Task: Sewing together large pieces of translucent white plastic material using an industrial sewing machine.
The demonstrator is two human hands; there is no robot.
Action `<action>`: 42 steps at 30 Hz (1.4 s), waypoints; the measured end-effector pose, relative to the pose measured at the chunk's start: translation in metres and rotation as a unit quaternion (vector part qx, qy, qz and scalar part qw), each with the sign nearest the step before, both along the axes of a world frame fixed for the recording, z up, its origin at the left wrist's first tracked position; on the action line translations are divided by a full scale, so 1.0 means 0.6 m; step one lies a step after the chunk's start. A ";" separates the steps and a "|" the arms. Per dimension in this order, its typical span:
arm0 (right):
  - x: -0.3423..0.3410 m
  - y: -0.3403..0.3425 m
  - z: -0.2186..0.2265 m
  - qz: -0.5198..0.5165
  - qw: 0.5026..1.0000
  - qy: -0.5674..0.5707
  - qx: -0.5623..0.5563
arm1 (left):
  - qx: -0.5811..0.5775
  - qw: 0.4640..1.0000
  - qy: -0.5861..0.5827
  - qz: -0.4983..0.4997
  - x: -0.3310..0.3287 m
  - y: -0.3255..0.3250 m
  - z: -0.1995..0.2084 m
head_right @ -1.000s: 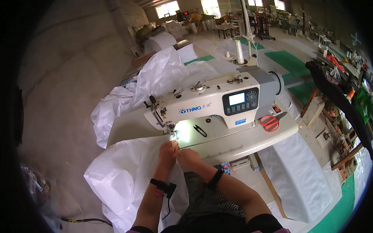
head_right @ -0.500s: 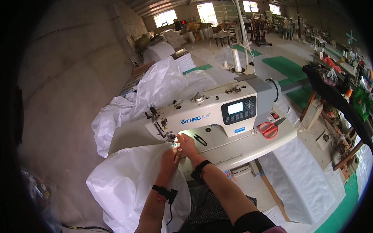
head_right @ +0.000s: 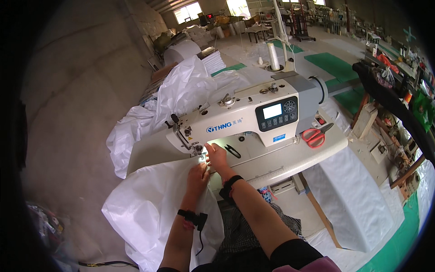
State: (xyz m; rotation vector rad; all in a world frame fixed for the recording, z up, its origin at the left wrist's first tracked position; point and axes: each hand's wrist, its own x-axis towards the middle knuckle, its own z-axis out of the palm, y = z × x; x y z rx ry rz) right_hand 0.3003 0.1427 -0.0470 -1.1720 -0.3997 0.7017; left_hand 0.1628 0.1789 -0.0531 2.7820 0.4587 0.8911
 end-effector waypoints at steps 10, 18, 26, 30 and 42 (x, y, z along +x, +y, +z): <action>0.000 -0.011 -0.002 0.000 1.000 -0.022 0.018 | -0.016 1.000 -0.002 -0.001 -0.017 -0.006 -0.006; -0.038 -0.071 -0.009 0.042 0.999 -0.031 0.010 | 0.010 1.000 -0.019 -0.002 -0.003 0.033 -0.016; -0.164 -0.280 -0.135 0.213 0.954 -0.143 -0.157 | 0.014 1.000 0.005 0.025 -0.033 0.011 0.005; -0.186 -0.268 -0.225 0.325 0.885 -0.272 -0.193 | -0.050 0.998 -0.012 0.027 -0.160 -0.064 0.047; -0.366 0.024 -0.165 0.468 0.688 -0.526 -0.177 | -0.241 0.913 -0.105 0.311 -0.468 0.015 0.012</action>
